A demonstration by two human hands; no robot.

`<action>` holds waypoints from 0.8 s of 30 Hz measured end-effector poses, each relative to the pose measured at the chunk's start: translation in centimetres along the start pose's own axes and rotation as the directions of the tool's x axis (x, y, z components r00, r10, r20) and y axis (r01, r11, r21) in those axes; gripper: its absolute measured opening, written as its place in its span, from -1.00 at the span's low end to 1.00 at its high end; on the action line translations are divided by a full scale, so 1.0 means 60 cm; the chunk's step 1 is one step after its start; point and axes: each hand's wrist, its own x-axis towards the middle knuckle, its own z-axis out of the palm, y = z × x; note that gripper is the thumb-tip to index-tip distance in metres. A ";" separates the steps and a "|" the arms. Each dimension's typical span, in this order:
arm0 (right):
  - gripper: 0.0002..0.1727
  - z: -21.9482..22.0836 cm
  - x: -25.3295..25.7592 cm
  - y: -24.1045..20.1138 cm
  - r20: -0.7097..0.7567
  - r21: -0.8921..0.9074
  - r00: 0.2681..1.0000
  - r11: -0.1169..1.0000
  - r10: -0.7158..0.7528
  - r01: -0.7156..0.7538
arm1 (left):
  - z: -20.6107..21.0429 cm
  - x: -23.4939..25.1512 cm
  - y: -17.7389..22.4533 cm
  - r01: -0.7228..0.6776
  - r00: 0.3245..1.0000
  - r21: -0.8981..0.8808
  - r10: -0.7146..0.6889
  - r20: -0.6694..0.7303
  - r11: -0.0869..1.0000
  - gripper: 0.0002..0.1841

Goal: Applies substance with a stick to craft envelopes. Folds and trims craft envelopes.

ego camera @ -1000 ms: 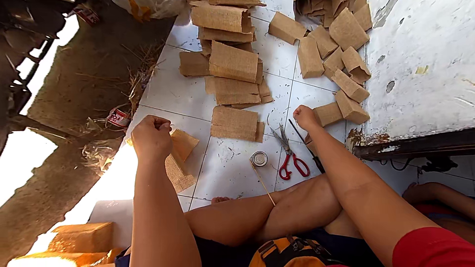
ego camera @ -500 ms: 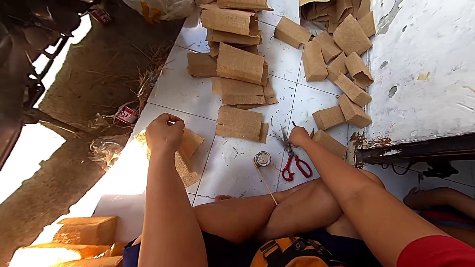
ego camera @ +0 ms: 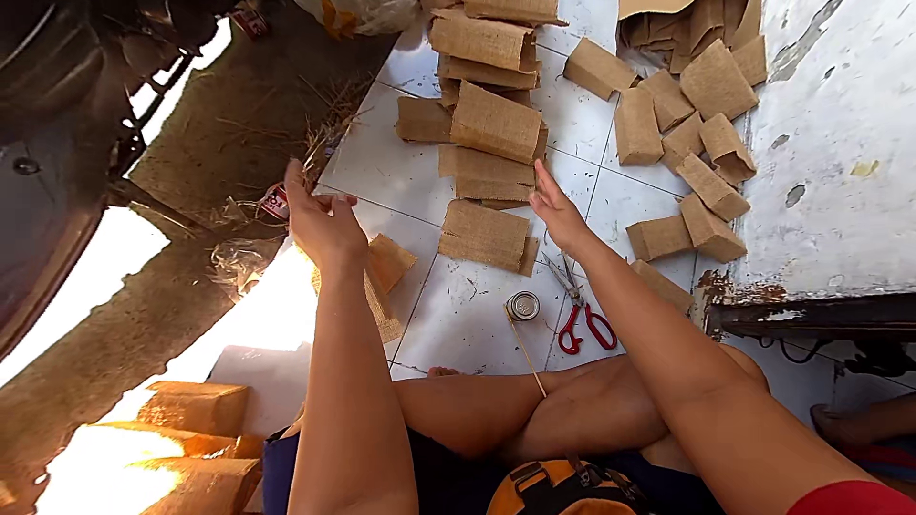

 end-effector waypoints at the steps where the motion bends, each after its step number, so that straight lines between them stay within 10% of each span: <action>1: -0.24 0.016 0.013 -0.003 -0.003 -0.033 0.999 0.998 -0.052 0.052 | -0.003 -0.001 0.000 -0.051 0.999 0.014 0.051 0.002 0.999 -0.05; 4: -0.21 0.082 0.029 0.015 0.048 -0.435 0.999 0.900 -0.023 0.042 | -0.010 -0.002 0.014 -0.145 0.988 -0.038 0.146 0.039 0.989 0.26; 8: 0.28 0.152 0.012 0.064 0.112 -0.699 0.978 0.713 0.178 -0.050 | -0.014 -0.009 0.018 -0.051 0.995 -0.119 0.060 0.074 0.992 0.10; 12: -0.25 0.153 -0.001 0.066 0.134 -0.720 0.984 0.694 0.119 0.014 | -0.012 -0.012 0.023 -0.018 0.999 -0.145 0.025 0.045 0.989 -0.60; 16: -0.64 0.127 -0.029 0.026 0.017 -0.709 1.000 0.706 0.016 0.000 | -0.007 -0.024 0.036 -0.050 0.967 -0.155 0.087 0.241 0.987 0.09; 20: -0.70 0.068 -0.076 -0.061 -0.207 -0.383 0.978 0.922 -0.026 -0.056 | 0.046 -0.094 0.045 0.210 0.878 -0.168 -0.111 0.465 0.963 0.26; 24: -0.78 0.008 -0.146 -0.116 -0.094 0.310 0.988 0.947 0.118 -0.084 | 0.089 -0.177 0.087 0.358 0.745 -0.314 -0.067 0.664 0.879 0.41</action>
